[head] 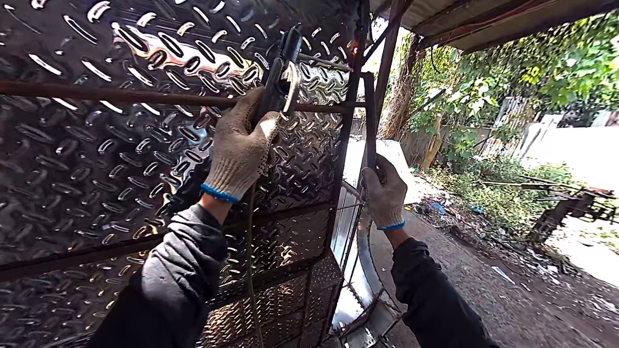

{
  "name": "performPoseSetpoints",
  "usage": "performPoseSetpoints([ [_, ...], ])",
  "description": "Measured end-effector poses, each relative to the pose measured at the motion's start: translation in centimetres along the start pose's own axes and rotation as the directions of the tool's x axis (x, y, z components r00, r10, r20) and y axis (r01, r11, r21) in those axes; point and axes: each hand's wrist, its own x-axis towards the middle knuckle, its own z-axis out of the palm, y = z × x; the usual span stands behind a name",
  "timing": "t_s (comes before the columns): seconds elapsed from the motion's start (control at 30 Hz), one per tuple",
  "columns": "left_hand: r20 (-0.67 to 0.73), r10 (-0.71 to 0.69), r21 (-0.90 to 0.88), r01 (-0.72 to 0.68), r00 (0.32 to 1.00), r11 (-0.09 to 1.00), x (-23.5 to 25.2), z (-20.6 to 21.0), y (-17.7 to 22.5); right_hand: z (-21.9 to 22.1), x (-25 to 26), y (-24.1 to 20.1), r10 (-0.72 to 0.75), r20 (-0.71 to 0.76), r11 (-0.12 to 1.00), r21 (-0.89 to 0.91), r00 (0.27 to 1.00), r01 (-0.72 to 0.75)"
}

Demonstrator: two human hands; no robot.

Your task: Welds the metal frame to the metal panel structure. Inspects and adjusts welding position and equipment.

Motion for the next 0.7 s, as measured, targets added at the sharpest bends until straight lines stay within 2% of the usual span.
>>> performPoseSetpoints([
  [0.2, 0.000, 0.009, 0.045, -0.009, 1.000, 0.999, 0.16, 0.02, 0.04, 0.04, 0.01, 0.14, -0.027, 0.009, 0.999, 0.022, 1.000, 0.026],
  [0.7, 0.006, 0.021, 0.029, -0.022, 1.000, 0.999, 0.19, 0.23, 0.00, 0.01, -0.20, -0.03, -0.034, 0.000, 0.999, 0.010, 0.999, 0.034],
])
